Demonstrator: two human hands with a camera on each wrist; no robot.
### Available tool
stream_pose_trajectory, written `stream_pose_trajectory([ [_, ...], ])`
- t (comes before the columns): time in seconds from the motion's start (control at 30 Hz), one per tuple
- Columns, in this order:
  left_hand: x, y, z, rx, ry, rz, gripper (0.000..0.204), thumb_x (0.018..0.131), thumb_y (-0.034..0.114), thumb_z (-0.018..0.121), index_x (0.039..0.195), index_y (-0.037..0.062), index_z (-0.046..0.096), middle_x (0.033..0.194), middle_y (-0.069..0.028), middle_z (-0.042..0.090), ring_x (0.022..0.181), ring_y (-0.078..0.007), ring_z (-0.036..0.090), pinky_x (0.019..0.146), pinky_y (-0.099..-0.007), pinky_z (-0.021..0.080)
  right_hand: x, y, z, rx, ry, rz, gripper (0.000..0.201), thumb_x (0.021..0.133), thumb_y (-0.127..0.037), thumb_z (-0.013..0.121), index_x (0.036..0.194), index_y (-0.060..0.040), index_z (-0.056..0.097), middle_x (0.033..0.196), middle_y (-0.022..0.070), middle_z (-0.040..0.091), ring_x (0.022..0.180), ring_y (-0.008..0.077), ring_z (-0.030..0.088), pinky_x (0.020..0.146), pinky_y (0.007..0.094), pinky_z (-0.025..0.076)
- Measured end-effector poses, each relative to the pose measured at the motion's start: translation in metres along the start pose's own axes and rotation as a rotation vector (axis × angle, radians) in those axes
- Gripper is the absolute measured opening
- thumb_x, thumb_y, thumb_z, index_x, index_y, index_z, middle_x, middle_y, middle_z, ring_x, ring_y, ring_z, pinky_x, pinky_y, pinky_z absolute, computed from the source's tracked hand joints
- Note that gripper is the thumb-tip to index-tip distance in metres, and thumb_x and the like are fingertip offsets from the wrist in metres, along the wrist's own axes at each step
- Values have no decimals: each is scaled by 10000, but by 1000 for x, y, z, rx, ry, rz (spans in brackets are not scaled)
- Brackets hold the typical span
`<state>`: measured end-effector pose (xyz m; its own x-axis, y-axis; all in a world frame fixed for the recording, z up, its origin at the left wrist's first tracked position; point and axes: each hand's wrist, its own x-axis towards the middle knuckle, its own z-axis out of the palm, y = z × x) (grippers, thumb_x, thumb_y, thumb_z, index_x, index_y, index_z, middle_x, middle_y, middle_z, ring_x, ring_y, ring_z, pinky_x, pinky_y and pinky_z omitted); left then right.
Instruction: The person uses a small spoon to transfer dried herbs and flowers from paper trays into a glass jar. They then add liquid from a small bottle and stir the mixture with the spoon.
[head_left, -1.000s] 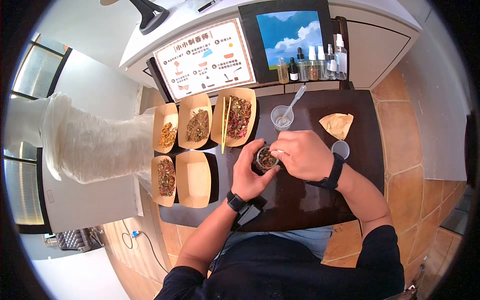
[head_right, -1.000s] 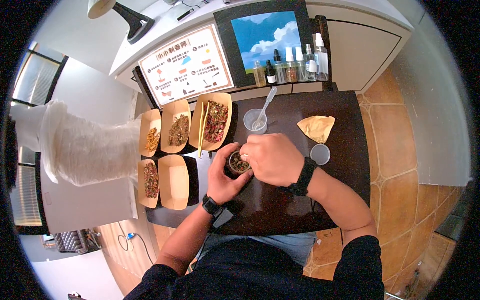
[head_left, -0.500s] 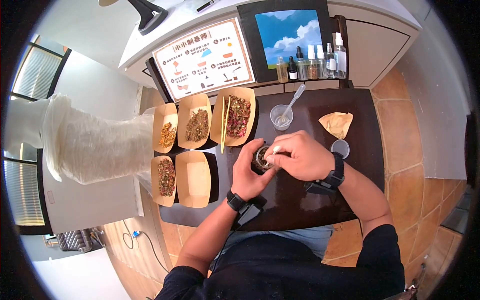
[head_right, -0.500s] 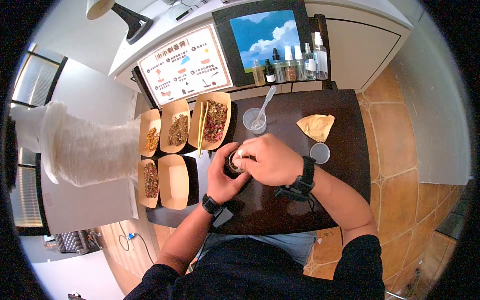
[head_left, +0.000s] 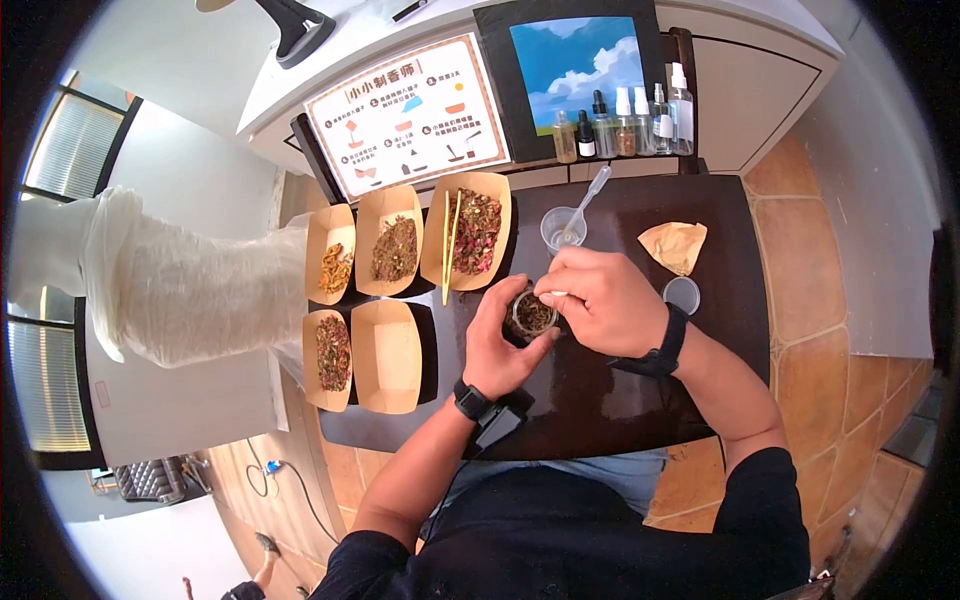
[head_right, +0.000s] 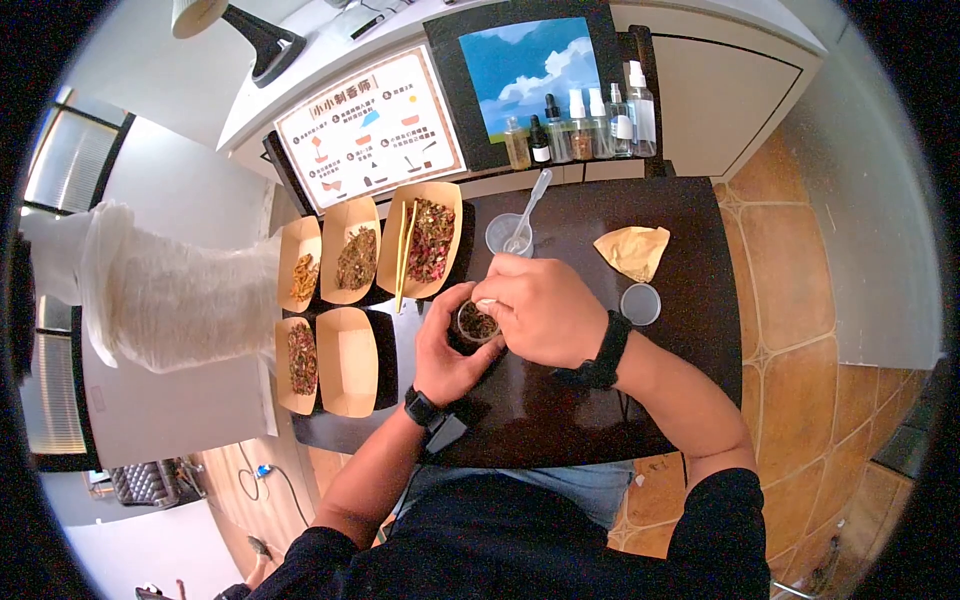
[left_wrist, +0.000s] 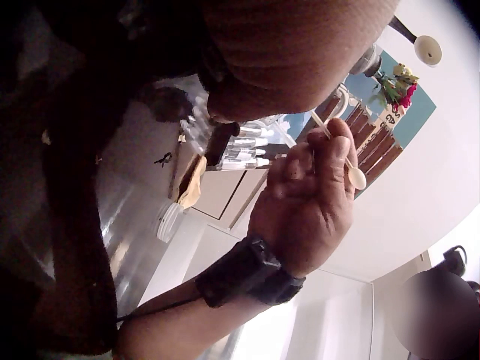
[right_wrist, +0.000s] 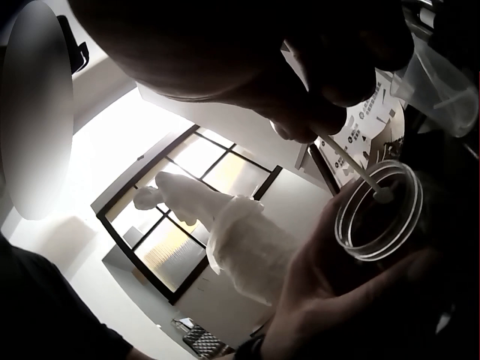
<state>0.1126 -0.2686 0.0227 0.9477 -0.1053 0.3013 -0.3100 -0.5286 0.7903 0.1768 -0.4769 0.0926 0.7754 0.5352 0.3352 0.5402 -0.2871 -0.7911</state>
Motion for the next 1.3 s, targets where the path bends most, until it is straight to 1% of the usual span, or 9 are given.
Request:
stream_pose_trajectory([
  [0.13, -1, -2, 1, 8, 4, -12, 740, 750, 114, 940, 1401, 11, 603, 1367, -203, 668, 1244, -371, 687, 1063, -431, 554, -4, 3, 5, -57, -83, 3, 100, 937, -33, 719, 1007, 8, 776, 913, 154, 709, 805, 356, 710, 720, 415, 559],
  [0.23, -1, -3, 1, -5, 7, -2, 737, 753, 116, 942, 1399, 12, 603, 1367, -203, 667, 1243, -370, 688, 1061, -430, 555, -3, -1, 5, 69, -134, 14, 103, 930, -34, 724, 1005, 11, 777, 921, 159, 714, 806, 358, 714, 721, 421, 562],
  [0.43, 0, 2, 0, -1, 2, -9, 738, 754, 115, 938, 1403, 9, 600, 1360, -204, 668, 1243, -367, 688, 1061, -430, 555, 0, -1, 4, 76, 3, 38, 147, 930, -21, 718, 1050, 13, 795, 961, 161, 746, 847, 344, 740, 752, 410, 581],
  [0.63, -2, -2, 1, -1, -1, -29, 748, 752, 119, 940, 1409, 10, 598, 1365, -201, 667, 1248, -368, 686, 1068, -431, 552, -2, 8, 7, 75, -179, 3, 145, 929, -16, 720, 1040, 17, 807, 954, 156, 760, 824, 320, 743, 748, 393, 584],
  [0.83, -1, -1, 0, -2, 1, -20, 745, 751, 121, 940, 1405, 10, 602, 1365, -201, 667, 1252, -370, 684, 1071, -433, 550, 1, 0, 0, 283, -91, 159, 148, 928, -25, 724, 1041, 19, 808, 945, 164, 763, 810, 305, 742, 737, 376, 577],
  [0.97, -1, -1, 0, -6, -1, -28, 746, 748, 121, 944, 1402, 10, 604, 1366, -202, 667, 1253, -371, 683, 1073, -434, 549, -2, 4, 10, 140, -131, 114, 143, 931, -27, 728, 1049, 15, 798, 908, 163, 741, 772, 294, 728, 707, 379, 563],
  [1.03, -1, -1, 0, -3, 3, -13, 747, 743, 117, 946, 1398, 9, 605, 1364, -203, 667, 1248, -371, 685, 1068, -432, 552, 0, 8, 9, 41, 30, 55, 143, 933, -28, 730, 1056, 10, 792, 915, 162, 736, 760, 292, 719, 697, 382, 555],
  [1.17, 0, 2, 0, 0, 0, -16, 747, 740, 113, 948, 1394, 8, 604, 1364, -203, 666, 1241, -371, 688, 1063, -430, 554, 3, -5, -5, 99, 2, 146, 128, 930, -47, 735, 1034, 8, 783, 919, 158, 734, 785, 342, 726, 706, 401, 559],
  [1.3, 0, 2, 1, 4, 7, -14, 742, 747, 115, 946, 1396, 7, 601, 1368, -204, 664, 1243, -370, 687, 1062, -429, 555, -3, 5, 6, -14, -74, 90, 119, 931, -67, 727, 1010, 8, 775, 916, 159, 730, 797, 362, 723, 719, 422, 563],
])
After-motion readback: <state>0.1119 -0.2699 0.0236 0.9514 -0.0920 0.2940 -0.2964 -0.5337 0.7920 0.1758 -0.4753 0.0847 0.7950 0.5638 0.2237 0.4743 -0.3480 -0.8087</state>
